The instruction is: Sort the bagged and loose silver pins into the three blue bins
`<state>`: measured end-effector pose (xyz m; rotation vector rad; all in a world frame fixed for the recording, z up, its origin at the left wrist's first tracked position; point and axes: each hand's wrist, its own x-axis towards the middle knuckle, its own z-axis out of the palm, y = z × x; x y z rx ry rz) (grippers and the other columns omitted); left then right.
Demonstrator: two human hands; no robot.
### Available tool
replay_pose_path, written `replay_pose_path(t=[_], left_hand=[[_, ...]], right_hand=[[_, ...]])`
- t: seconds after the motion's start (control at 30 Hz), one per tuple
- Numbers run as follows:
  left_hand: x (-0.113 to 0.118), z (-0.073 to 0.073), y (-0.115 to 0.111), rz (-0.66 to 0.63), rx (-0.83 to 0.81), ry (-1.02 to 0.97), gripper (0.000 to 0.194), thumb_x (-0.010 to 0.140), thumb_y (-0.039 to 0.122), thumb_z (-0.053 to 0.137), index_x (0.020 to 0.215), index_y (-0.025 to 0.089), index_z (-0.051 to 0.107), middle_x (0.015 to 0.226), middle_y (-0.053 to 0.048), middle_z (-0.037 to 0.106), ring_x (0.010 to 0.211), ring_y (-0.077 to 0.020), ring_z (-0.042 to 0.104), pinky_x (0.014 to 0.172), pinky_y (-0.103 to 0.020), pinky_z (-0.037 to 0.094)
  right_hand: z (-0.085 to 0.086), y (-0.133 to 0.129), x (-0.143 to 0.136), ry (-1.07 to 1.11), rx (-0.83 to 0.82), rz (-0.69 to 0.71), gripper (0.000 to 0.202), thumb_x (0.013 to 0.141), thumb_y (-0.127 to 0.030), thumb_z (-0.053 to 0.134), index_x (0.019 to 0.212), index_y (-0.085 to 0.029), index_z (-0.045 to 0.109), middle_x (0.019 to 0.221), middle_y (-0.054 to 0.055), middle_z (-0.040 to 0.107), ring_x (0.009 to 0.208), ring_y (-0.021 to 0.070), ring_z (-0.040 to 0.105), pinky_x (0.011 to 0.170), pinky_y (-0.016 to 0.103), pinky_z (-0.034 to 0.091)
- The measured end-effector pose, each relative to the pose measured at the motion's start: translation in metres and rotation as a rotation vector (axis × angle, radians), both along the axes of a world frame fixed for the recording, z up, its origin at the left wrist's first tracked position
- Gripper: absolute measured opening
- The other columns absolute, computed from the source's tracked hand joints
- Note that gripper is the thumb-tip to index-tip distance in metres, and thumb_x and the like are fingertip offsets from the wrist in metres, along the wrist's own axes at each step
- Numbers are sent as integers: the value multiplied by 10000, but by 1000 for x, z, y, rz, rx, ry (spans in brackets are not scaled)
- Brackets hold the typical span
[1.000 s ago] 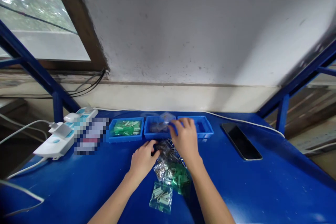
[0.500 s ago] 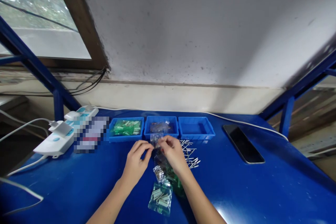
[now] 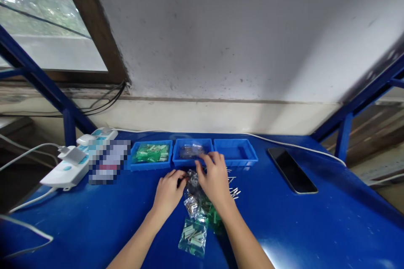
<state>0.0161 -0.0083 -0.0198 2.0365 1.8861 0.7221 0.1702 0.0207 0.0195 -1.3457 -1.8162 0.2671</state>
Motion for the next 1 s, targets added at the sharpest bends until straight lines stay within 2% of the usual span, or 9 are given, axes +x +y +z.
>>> replay_pose_path(t=[0.1, 0.23, 0.47, 0.6, 0.7, 0.77, 0.8, 0.87, 1.0], left_hand=[[-14, 1, -5, 9, 102, -194, 126, 887, 184, 476, 898, 214, 598, 854, -23, 628, 808, -189, 614, 710, -308, 455], [-23, 5, -12, -46, 332, -363, 130, 901, 222, 486, 938, 219, 611, 937, -34, 589, 858, -157, 603, 747, -265, 489], [-17, 6, -17, -143, 530, -348, 163, 890, 148, 485, 961, 230, 607, 1030, -39, 576, 1005, -163, 579, 873, -277, 478], [-17, 1, -15, -38, 325, -283, 206, 906, 229, 464, 1083, 228, 567, 1090, -62, 564, 946, -179, 600, 812, -300, 498], [-12, -1, -11, 52, 141, -82, 214, 877, 314, 504, 1034, 203, 597, 976, -67, 598, 890, -233, 593, 768, -369, 479], [-6, -1, -8, 68, 76, 65, 221, 838, 338, 550, 991, 196, 622, 964, -76, 604, 932, -280, 562, 770, -412, 445], [-3, -1, -7, 71, 61, 111, 214, 825, 326, 565, 984, 197, 626, 984, -80, 603, 946, -290, 549, 765, -418, 431], [3, 0, -6, 66, 55, 138, 154, 813, 254, 565, 946, 209, 627, 997, -71, 604, 952, -285, 532, 756, -409, 409], [-1, -2, -6, 13, 85, -53, 108, 830, 146, 509, 849, 221, 584, 878, -25, 621, 888, -230, 542, 752, -368, 407]], right_hand=[[-7, -8, -14, 188, -326, 120, 272, 840, -432, 515, 826, -194, 645, 750, 51, 582, 769, 218, 512, 768, 364, 366], [-8, -11, -22, 357, -573, 181, 428, 849, -520, 458, 642, -172, 596, 508, -4, 498, 516, 141, 471, 561, 277, 335], [-6, -8, -22, 705, -833, 314, 389, 743, -551, 576, 723, -163, 578, 614, 19, 583, 474, 107, 475, 432, 221, 311], [11, -7, -9, 860, -615, 176, 290, 742, -461, 617, 710, -180, 551, 604, -24, 509, 522, 86, 442, 488, 216, 335], [31, -4, 7, 876, 61, -207, 179, 778, -355, 612, 848, -198, 563, 716, -13, 520, 617, 104, 486, 573, 249, 393], [40, 0, 17, 692, 528, -419, 141, 783, -274, 613, 896, -201, 571, 786, 17, 532, 699, 135, 524, 619, 284, 423], [41, 2, 21, 546, 645, -450, 129, 783, -241, 610, 904, -206, 580, 804, 28, 537, 743, 152, 534, 646, 301, 433], [36, 7, 23, 213, 626, -352, 106, 786, -209, 597, 891, -216, 612, 823, 47, 558, 812, 184, 535, 709, 337, 439], [10, 7, 10, -124, 157, -37, 148, 832, -291, 544, 836, -198, 658, 852, 80, 601, 850, 220, 523, 775, 377, 410]])
